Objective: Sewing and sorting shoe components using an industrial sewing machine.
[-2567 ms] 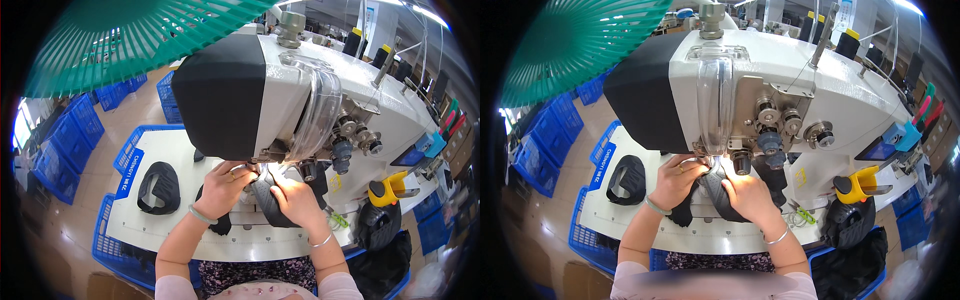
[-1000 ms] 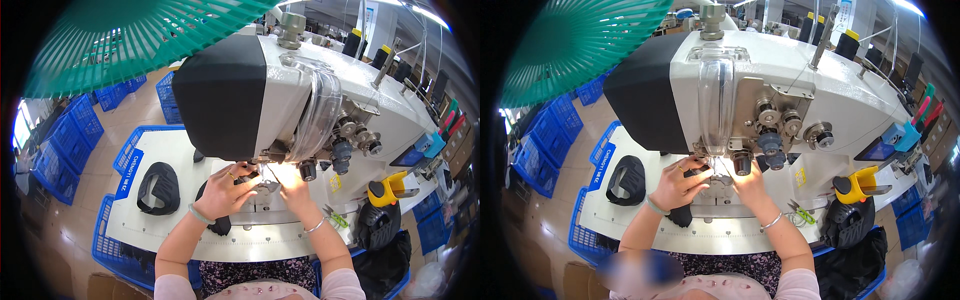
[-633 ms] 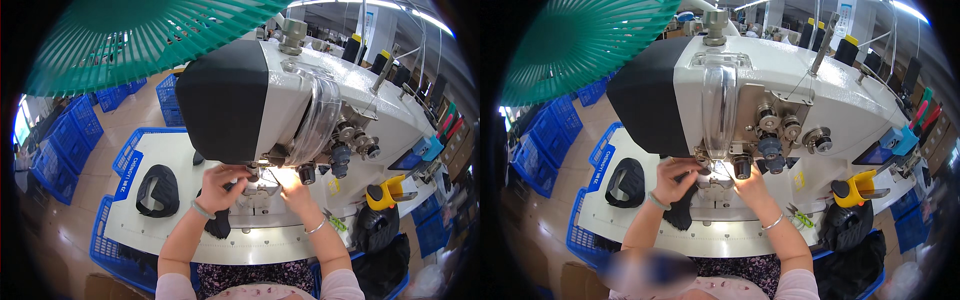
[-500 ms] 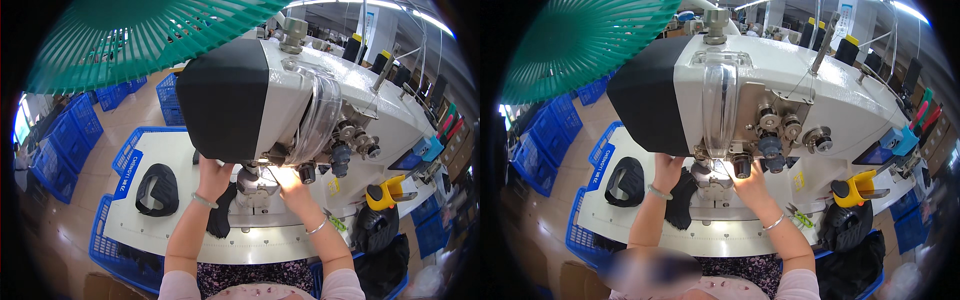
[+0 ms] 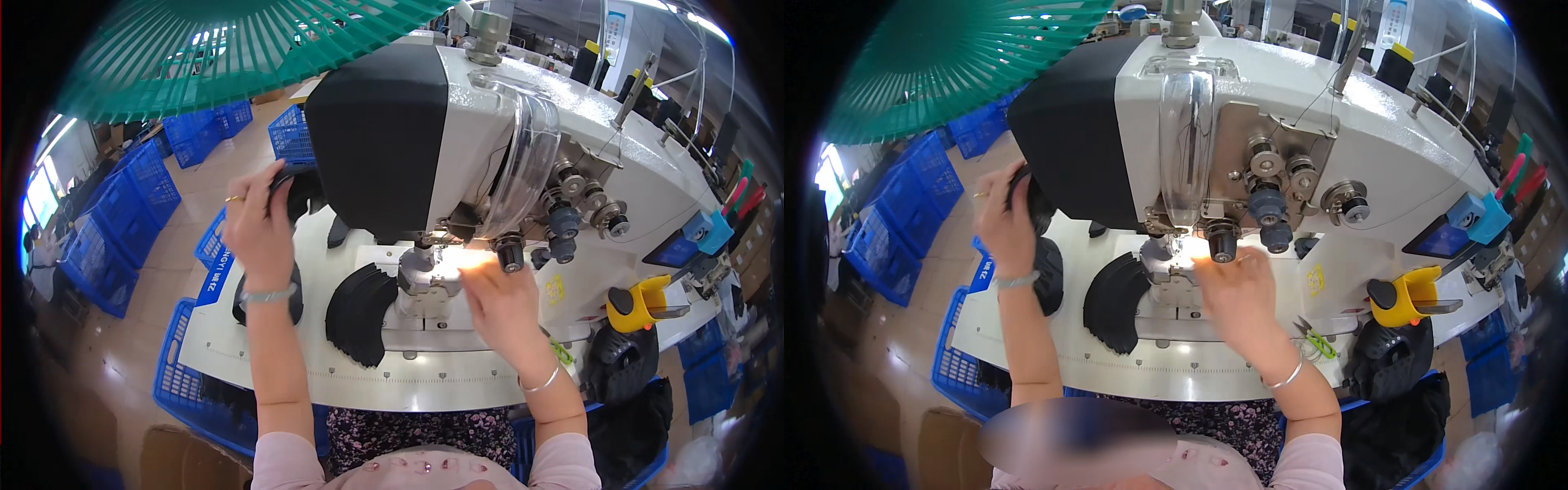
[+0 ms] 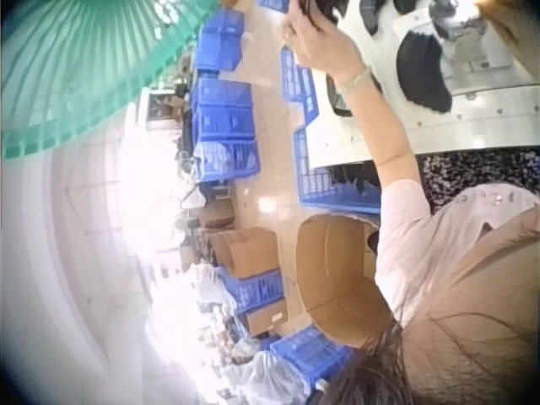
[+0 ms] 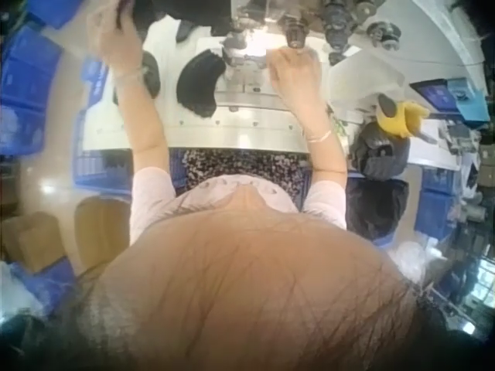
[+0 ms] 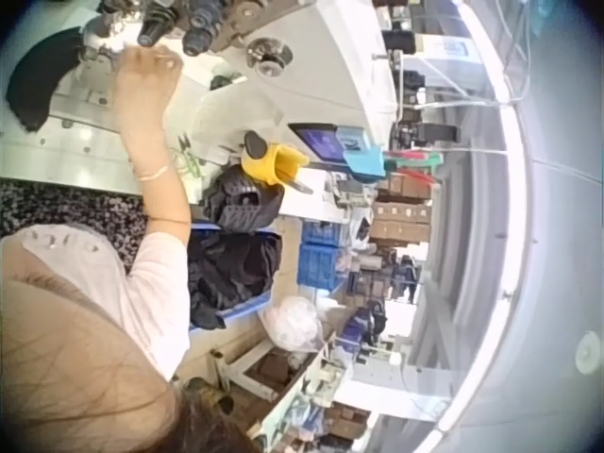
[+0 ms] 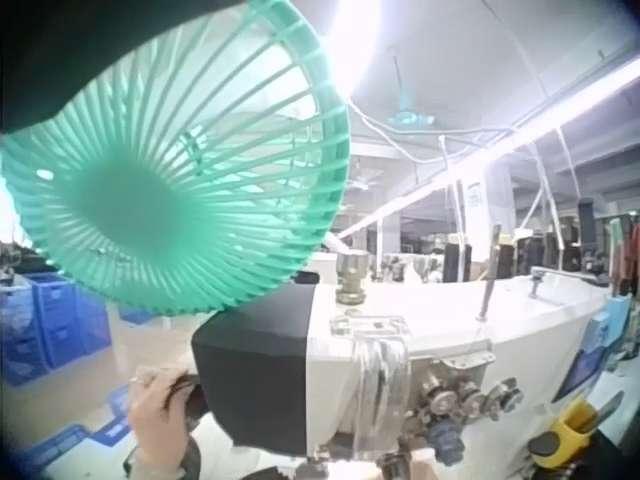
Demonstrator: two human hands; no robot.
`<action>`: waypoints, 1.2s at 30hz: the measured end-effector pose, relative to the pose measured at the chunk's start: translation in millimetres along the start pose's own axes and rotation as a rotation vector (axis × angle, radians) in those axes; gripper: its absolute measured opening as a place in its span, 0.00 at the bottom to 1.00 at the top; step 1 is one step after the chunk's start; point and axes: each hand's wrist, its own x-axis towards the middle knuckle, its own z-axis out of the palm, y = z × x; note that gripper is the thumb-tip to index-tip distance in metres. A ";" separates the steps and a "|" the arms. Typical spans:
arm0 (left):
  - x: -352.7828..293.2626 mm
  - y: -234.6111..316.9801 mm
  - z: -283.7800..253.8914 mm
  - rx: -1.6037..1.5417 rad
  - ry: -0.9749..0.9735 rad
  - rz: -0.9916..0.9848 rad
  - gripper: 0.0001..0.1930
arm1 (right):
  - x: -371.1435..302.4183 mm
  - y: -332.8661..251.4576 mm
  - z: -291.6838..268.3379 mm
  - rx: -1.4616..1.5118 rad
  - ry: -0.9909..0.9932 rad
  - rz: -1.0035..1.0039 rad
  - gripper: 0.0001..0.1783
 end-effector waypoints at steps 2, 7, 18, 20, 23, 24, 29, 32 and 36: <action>3.6 25.7 -38.3 0.093 -0.212 0.058 0.05 | 7.6 -23.7 -2.6 0.346 0.110 -0.093 0.21; -26.7 74.1 -73.5 -0.124 -0.593 0.107 0.05 | 31.6 -47.9 -0.3 1.121 -0.201 0.088 0.26; -90.3 54.2 -41.5 -1.064 -1.155 -0.832 0.16 | -21.6 -11.5 35.6 1.719 -0.545 0.431 0.14; -101.5 52.5 -33.3 -1.151 -1.230 -0.916 0.14 | -29.2 -13.7 39.9 1.734 -0.474 0.460 0.14; -107.2 59.8 -32.1 -1.309 -1.187 -1.018 0.13 | -37.4 -14.0 47.9 1.690 -0.348 0.495 0.17; -107.9 61.2 -31.8 -1.316 -1.185 -1.022 0.13 | -39.0 -13.9 48.8 1.630 -0.295 0.502 0.18; -118.7 57.0 -28.1 -1.313 -1.166 -0.992 0.12 | -35.6 -24.8 41.6 1.570 -0.256 0.586 0.20; -124.4 56.5 -25.1 -1.258 -1.165 -1.036 0.11 | -38.0 -27.1 45.8 1.559 -0.233 0.672 0.20; -130.8 51.6 -24.8 -1.449 -1.120 -1.340 0.12 | -33.9 -30.6 43.4 1.570 -0.217 0.712 0.20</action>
